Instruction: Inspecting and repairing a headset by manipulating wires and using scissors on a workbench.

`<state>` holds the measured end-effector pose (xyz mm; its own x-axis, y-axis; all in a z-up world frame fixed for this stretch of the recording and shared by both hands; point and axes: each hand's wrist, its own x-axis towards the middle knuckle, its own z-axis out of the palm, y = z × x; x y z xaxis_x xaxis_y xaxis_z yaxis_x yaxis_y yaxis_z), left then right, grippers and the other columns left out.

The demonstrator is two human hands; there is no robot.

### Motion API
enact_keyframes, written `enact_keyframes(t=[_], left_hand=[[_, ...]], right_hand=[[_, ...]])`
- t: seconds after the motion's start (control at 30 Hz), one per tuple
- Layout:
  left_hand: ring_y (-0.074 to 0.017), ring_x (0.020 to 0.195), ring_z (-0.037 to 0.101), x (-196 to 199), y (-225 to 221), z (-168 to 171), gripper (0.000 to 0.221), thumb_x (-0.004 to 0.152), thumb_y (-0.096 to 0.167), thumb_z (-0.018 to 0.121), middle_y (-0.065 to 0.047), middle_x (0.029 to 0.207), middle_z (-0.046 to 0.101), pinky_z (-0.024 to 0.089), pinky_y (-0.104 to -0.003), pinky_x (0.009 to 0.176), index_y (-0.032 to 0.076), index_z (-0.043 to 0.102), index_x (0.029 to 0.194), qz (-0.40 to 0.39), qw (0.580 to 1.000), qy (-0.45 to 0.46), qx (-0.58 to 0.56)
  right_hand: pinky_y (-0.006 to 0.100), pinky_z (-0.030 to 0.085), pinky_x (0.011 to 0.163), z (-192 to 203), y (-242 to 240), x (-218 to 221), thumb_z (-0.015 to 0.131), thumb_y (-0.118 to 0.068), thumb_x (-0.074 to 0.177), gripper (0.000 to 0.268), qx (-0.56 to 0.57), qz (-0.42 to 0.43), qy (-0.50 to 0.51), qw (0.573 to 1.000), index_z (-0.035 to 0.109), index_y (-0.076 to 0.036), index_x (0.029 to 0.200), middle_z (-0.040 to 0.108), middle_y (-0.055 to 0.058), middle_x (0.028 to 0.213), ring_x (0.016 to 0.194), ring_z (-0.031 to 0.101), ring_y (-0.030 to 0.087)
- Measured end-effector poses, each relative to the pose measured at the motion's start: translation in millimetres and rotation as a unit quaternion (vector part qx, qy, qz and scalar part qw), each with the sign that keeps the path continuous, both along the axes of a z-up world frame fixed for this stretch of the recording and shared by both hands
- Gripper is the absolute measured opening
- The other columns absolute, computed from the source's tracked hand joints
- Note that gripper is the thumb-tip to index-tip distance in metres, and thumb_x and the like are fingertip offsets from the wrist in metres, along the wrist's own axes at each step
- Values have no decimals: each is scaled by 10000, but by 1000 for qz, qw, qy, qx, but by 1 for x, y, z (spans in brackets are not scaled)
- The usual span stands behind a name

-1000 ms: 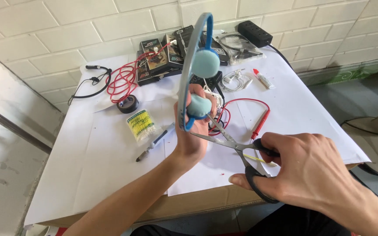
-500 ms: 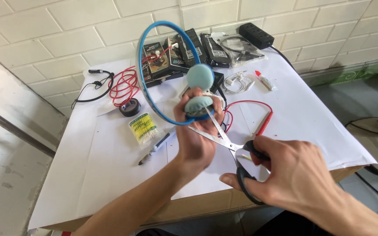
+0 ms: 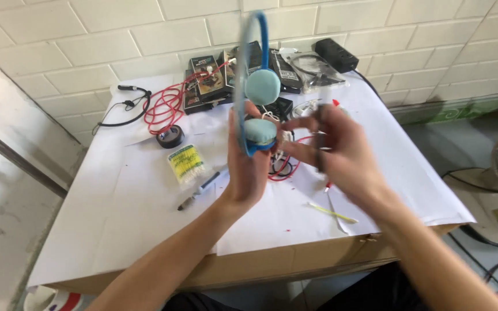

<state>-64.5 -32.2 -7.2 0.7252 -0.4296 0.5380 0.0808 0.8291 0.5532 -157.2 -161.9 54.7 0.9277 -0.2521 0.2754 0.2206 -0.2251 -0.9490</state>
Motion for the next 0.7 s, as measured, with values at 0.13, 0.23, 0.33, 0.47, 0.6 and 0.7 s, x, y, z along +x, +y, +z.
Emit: enact_keyframes(t=[0.13, 0.23, 0.33, 0.47, 0.6, 0.7], left_hand=[[-202, 1105, 579, -2, 9, -17, 514, 1099, -41, 448, -102, 1455, 325, 544, -336, 912, 152, 237, 1526, 375, 859, -291, 191], [-228, 1000, 511, -20, 19, -10, 607, 1050, 661, 178, -176, 1251, 473, 407, -364, 1030, 182, 294, 1403, 282, 918, -95, 263], [-284, 1239, 421, -35, 16, -13, 639, 1065, 566, 108, -145, 1369, 373, 305, -435, 1122, 67, 314, 1407, 339, 869, -174, 315], [-163, 776, 493, -40, 16, -18, 679, 1010, 675, 132, -64, 911, 506, 448, -301, 736, 176, 243, 1457, 152, 953, -54, 258], [-123, 741, 465, -20, 13, -32, 438, 1104, 539, 170, -46, 890, 590, 421, -276, 695, 211, 252, 1382, 101, 970, -92, 200], [-142, 767, 450, -43, 15, -12, 374, 1121, 481, 233, -68, 907, 537, 420, -282, 686, 208, 245, 1376, 92, 976, -85, 177]], right_hand=[[196, 513, 550, -25, -7, 17, 859, -46, 716, 454, 36, 43, -111, 992, 433, -129, 849, 769, 161, 1153, 541, 579, 58], [173, 475, 483, -53, -13, 28, 943, -26, 704, 476, 79, 64, -81, 991, 523, -63, 923, 691, 105, 943, 583, 590, 67], [194, 522, 460, -62, -12, 31, 985, -34, 598, 550, 57, 118, -73, 989, 550, -24, 935, 632, 68, 771, 494, 600, 115], [225, 528, 421, -65, -7, 30, 958, -33, 675, 454, 80, 134, -68, 985, 567, -24, 906, 672, 121, 815, 473, 616, 143], [232, 514, 385, -50, -1, 28, 943, -63, 721, 394, 91, 106, -49, 989, 585, -4, 874, 671, 146, 773, 440, 621, 159], [229, 462, 320, -55, -9, 32, 908, -105, 794, 354, 92, 96, -39, 990, 592, 28, 883, 643, 149, 709, 400, 616, 181]])
